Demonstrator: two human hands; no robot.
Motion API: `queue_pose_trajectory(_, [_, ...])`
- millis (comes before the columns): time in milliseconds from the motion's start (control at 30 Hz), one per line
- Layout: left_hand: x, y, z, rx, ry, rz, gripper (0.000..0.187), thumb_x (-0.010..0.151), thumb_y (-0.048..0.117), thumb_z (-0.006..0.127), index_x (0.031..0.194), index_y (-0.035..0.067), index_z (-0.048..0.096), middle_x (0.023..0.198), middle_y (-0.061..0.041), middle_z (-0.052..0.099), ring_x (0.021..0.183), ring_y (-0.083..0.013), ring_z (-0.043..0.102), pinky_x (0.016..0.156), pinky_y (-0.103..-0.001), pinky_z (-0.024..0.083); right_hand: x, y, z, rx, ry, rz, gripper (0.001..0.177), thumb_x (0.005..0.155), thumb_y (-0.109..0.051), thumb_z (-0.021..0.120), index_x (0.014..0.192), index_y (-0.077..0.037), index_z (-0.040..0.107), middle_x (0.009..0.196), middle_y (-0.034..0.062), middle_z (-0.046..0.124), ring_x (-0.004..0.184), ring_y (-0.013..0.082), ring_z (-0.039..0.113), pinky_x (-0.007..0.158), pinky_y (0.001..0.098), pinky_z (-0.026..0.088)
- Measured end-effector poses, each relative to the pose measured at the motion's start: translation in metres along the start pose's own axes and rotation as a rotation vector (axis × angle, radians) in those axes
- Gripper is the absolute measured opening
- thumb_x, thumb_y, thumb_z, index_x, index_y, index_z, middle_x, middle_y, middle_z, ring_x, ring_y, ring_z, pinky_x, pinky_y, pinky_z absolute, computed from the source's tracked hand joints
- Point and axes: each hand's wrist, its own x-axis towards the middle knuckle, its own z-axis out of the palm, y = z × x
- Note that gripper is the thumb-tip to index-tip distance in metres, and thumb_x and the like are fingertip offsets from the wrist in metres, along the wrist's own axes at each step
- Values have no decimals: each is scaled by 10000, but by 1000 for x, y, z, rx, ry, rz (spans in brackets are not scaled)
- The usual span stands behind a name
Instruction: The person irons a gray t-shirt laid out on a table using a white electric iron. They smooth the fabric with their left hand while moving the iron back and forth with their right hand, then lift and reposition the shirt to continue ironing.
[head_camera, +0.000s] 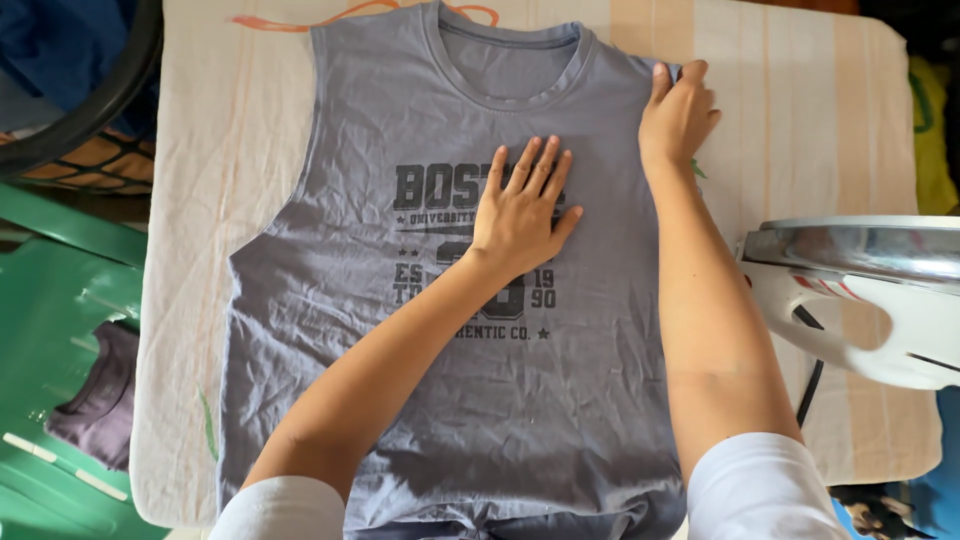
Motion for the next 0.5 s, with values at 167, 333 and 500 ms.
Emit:
queue_pose_trajectory(167, [0,1,-4,21,-33,-9,729,1009,550,413,1575,95,352,1656,-96,314,1542,-251,240,1254,-538,118,2,-14,-6,58,158,-403,297,1047,-271,655,1281,-116,559,1191,102,666,1088,294,590,896,426,425])
queue_pose_trajectory(333, [1,2,-4,10,-51,-20,746,998,552,412,1580,90,343,1653,-92,309,1548,-239,232,1259,-543,106,-24,-62,-4,211,-379,-451,484,1146,-334,511,1566,-112,422,1616,141,438,1531,312,365,1243,490,272])
queue_pose_trajectory(500, [-5,0,1,35,-63,8,731,1048,532,370,1590,45,317,1681,-113,275,1567,-242,203,1268,-526,90,-12,-84,-22,1,-540,-298,613,1124,-417,344,1627,-87,229,1697,124,180,1565,337,103,1261,508,62])
